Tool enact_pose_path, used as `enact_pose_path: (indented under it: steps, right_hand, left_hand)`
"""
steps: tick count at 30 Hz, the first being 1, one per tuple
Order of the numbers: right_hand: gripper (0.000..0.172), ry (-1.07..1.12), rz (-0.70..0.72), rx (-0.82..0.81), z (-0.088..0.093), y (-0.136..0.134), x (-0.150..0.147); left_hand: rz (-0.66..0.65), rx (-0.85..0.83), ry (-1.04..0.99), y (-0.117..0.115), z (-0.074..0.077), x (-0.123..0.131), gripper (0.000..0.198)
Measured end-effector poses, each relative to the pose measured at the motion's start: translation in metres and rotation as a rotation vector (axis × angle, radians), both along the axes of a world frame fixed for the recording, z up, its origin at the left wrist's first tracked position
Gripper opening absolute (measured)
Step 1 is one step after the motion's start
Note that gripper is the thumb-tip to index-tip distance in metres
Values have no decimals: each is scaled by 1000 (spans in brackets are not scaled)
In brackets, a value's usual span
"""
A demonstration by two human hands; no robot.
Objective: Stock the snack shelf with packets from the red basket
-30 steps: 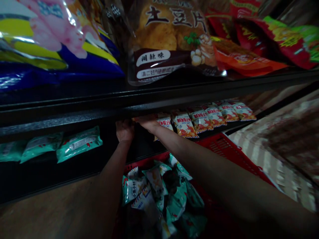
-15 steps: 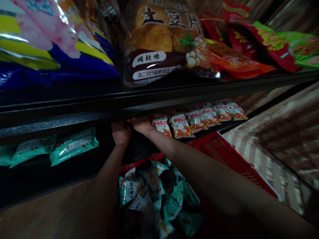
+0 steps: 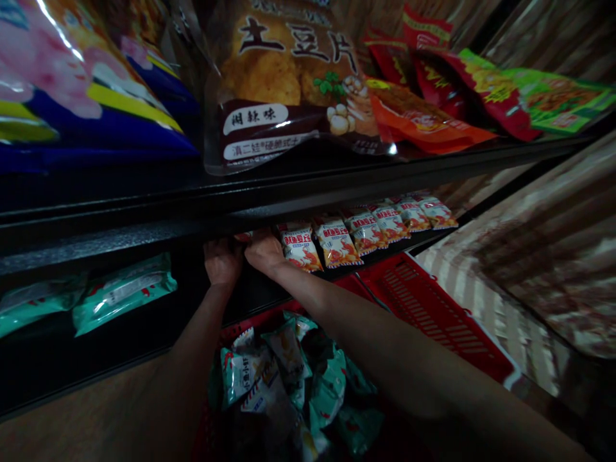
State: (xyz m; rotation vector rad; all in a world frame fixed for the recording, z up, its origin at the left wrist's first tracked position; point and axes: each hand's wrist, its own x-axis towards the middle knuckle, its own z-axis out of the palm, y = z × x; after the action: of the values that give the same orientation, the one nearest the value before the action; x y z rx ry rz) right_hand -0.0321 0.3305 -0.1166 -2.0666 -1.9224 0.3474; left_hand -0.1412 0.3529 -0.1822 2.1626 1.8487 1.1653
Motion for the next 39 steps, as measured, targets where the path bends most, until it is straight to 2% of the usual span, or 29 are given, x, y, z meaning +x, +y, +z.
enact_pose_path:
  steps: [3,10,15,21,26,30,34,39]
  right_hand:
    - [42,20,-60,-24,4,-6,-2]
    - [41,5,-74,-57,20,-15,-8]
    - [44,30,-86,-63,18,-14,-9]
    - [39,-3,-68,-38,12,-12,-7]
    - [44,15,-62,1,17,-20,-9]
    - [48,46,-28,76,21,-39,-9]
    - [58,111,31,110,15,-74,-10]
    - [60,250,119,68,2,-124,-14]
  left_hand:
    - [6,11,-18,0,-2,0,10]
    - [8,-24,-22,-2,1,1,9]
    - [-14,-49,-36,-3,3,1,11]
    - [-1,-60,-53,-2,4,0,14]
    - [14,-80,-66,-4,8,1,25]
    - [9,-62,-77,-6,11,2,31]
    - [24,-59,-93,-10,13,0,29]
    - [-90,-67,-64,-26,17,-3,34]
